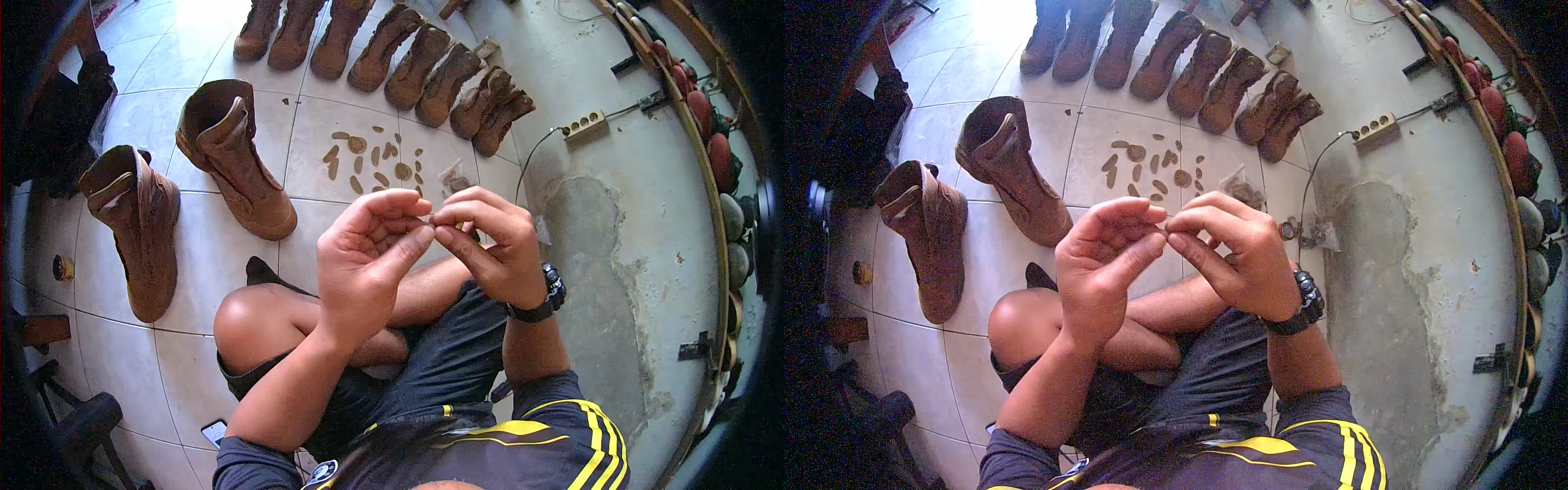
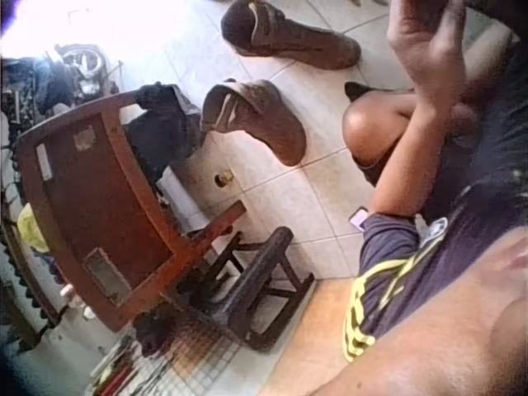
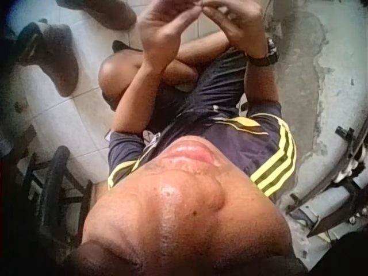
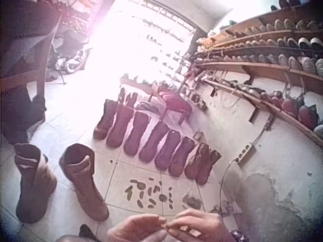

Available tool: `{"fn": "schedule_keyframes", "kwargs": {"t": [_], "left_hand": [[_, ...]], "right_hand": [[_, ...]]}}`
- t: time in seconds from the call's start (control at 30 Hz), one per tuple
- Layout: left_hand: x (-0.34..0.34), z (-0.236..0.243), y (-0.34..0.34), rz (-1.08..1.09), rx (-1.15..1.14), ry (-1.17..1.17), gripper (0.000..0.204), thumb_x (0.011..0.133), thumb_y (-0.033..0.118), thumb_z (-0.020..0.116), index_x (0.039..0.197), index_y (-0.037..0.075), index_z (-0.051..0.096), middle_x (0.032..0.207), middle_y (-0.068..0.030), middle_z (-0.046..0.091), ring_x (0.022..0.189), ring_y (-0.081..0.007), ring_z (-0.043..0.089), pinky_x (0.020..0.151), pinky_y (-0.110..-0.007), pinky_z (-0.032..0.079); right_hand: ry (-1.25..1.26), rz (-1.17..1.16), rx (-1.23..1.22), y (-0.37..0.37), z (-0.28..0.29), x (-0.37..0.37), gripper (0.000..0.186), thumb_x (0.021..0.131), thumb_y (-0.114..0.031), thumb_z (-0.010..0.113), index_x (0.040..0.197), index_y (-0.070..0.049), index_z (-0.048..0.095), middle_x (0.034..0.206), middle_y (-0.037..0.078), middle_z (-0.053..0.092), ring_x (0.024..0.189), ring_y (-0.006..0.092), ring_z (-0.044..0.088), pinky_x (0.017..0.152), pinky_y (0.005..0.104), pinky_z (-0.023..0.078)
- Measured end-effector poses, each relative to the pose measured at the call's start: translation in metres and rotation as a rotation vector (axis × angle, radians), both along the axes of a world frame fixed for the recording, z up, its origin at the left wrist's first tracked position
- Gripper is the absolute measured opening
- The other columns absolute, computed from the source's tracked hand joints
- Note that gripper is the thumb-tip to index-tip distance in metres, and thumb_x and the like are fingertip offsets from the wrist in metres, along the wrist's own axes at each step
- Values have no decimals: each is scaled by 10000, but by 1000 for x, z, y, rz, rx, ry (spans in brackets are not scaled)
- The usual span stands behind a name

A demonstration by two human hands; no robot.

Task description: Repairing and refurbishing tan combat boots by applying adhesive and inspecting the components.

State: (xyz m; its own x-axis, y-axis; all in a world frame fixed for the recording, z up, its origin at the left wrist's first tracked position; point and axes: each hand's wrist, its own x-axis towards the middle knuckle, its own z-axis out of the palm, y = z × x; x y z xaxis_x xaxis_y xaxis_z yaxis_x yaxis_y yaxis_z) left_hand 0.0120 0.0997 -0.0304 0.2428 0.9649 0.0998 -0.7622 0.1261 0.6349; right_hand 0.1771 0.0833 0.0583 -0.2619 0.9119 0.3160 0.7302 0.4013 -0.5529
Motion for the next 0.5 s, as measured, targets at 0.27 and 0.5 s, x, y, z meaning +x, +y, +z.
{"fn": "schedule_keyframes", "kwargs": {"t": [0.27, 0.5], "left_hand": [[2, -5, -4, 12, 161, 274, 386, 901, -111, 708, 1269, -42, 616, 1123, -101, 708, 1002, -137, 695, 911, -272, 571], [2, -5, -4, 9, 269, 442, 404, 901, -106, 709, 1286, -33, 609, 1161, -97, 686, 992, -124, 694, 879, -251, 571]], "right_hand": [[-264, 58, -62, -4, 8, 5, 82, 913, -103, 713, 953, -49, 665, 903, 113, 666, 759, 318, 689, 650, 400, 551], [-439, 71, -27, -5, 6, 6, 92, 910, -134, 655, 953, -65, 612, 895, 111, 624, 726, 334, 671, 622, 431, 552]]}}
